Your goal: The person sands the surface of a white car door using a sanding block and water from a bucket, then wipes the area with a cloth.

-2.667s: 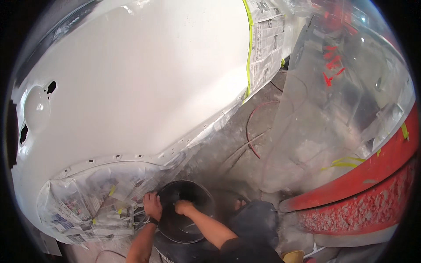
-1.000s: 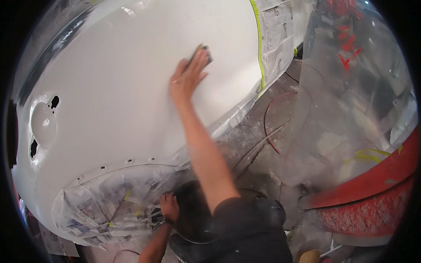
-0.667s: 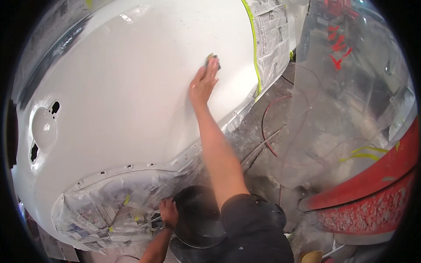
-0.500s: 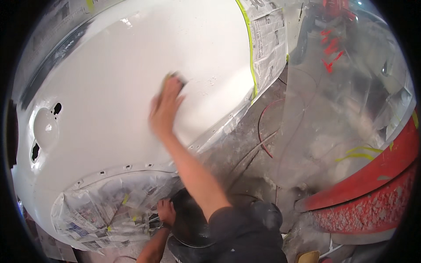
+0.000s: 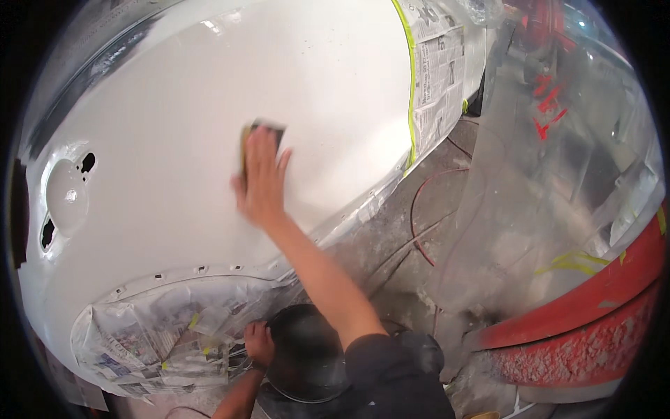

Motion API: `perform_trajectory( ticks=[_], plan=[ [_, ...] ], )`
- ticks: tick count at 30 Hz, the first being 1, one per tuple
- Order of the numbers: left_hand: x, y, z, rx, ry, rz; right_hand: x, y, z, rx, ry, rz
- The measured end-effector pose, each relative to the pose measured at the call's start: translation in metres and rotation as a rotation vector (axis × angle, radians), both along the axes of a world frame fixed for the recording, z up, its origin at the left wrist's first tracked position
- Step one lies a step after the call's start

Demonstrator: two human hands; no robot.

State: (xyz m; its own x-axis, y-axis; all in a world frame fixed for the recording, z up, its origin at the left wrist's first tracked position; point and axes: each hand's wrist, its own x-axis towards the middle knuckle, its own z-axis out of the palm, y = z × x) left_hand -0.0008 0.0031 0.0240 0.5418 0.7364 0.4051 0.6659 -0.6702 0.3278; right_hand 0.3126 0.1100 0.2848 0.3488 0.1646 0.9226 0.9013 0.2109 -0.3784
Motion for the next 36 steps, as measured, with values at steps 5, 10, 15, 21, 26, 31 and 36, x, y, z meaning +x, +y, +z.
perform_trajectory(
  ticks=[5,10,15,21,26,31,36],
  plan=[
    [-0.002,-0.001,0.004,0.019,-0.006,0.001,0.099,-0.006,0.048,0.086,0.126,0.019],
    [0.0,-0.003,0.002,-0.059,0.052,0.04,0.091,0.005,0.101,0.094,0.336,-0.081],
    [0.001,-0.002,0.003,-0.006,0.024,-0.014,-0.008,-0.008,0.019,-0.195,-0.244,0.045],
    [-0.002,0.0,0.003,-0.009,0.002,0.014,0.114,-0.006,0.074,0.132,0.33,-0.086],
    [0.002,-0.004,0.005,0.032,0.007,-0.004,-0.056,-0.005,0.026,-0.031,0.051,-0.015],
    [-0.006,-0.001,-0.001,0.042,0.004,-0.019,0.05,-0.002,0.003,0.135,0.222,0.048],
    [0.006,-0.007,0.006,0.008,0.052,-0.017,0.059,-0.013,0.038,0.216,0.628,0.041]
  ],
)
